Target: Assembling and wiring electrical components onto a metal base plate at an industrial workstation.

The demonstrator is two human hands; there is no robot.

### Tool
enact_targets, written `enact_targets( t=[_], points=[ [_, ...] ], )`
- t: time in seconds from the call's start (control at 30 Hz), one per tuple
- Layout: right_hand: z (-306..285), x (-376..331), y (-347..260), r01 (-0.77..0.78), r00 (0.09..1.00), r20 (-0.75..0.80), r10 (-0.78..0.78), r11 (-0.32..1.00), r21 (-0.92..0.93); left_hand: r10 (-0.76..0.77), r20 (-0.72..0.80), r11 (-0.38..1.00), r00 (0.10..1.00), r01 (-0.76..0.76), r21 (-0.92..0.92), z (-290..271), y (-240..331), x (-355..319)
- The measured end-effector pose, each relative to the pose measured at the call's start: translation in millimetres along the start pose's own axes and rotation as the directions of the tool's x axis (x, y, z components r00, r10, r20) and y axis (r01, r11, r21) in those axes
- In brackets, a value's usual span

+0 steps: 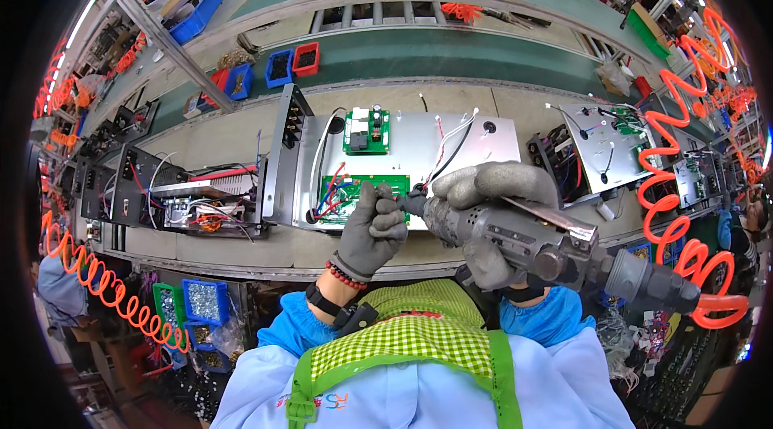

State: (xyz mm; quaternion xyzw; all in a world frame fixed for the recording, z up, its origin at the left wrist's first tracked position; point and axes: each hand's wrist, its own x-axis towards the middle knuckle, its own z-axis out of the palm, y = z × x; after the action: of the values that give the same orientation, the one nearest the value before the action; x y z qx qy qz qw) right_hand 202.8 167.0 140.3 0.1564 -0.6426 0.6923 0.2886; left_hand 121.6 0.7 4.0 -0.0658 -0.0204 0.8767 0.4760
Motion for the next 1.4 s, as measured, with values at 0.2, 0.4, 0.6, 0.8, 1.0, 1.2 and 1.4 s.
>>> enact_targets(
  t=[0.2, 0.4, 0.6, 0.8, 1.0, 1.2, 1.4],
  points=[
    [-15.7, 8.2, 15.6, -0.011, 0.991, 0.135, -0.006, 0.993, 0.12, 0.11, -0.07, 0.992, 0.992, -0.105, 0.068, -1.8, -2.4, 8.7],
    [-11.9, 17.2, 42.4, -0.045, 0.997, 0.074, 0.038, 0.995, 0.092, 0.17, -0.113, 0.978, 0.979, -0.154, 0.138, -2.7, -3.2, 17.2],
    [-5.9, 35.3, 87.7, -0.043, 0.999, 0.01, 0.046, 0.982, -0.185, 0.244, -0.211, 0.698, 0.947, -0.02, 0.716, -8.5, 0.2, 0.4],
    [-9.4, 32.2, 123.6, -0.251, 0.968, -0.009, 0.252, 0.961, -0.113, 0.285, -0.167, 0.624, 0.944, -0.05, 0.78, -17.8, 2.6, -22.8],
    [-7.2, 34.1, 131.8, -0.28, 0.957, 0.023, 0.288, 0.946, -0.162, 0.277, -0.276, 0.767, 0.92, -0.039, 0.641, -15.9, 7.6, -32.9],
    [15.1, 67.7, 142.9, -0.343, 0.937, 0.004, 0.348, 0.925, -0.167, 0.277, -0.323, 0.653, 0.905, 0.069, 0.754, -23.1, 6.9, -26.2],
    [25.5, 79.1, 150.4, -0.352, 0.924, 0.039, 0.381, 0.885, -0.305, 0.298, -0.273, 0.686, 0.915, -0.006, 0.727, -38.7, 18.5, -31.8]
  ],
)
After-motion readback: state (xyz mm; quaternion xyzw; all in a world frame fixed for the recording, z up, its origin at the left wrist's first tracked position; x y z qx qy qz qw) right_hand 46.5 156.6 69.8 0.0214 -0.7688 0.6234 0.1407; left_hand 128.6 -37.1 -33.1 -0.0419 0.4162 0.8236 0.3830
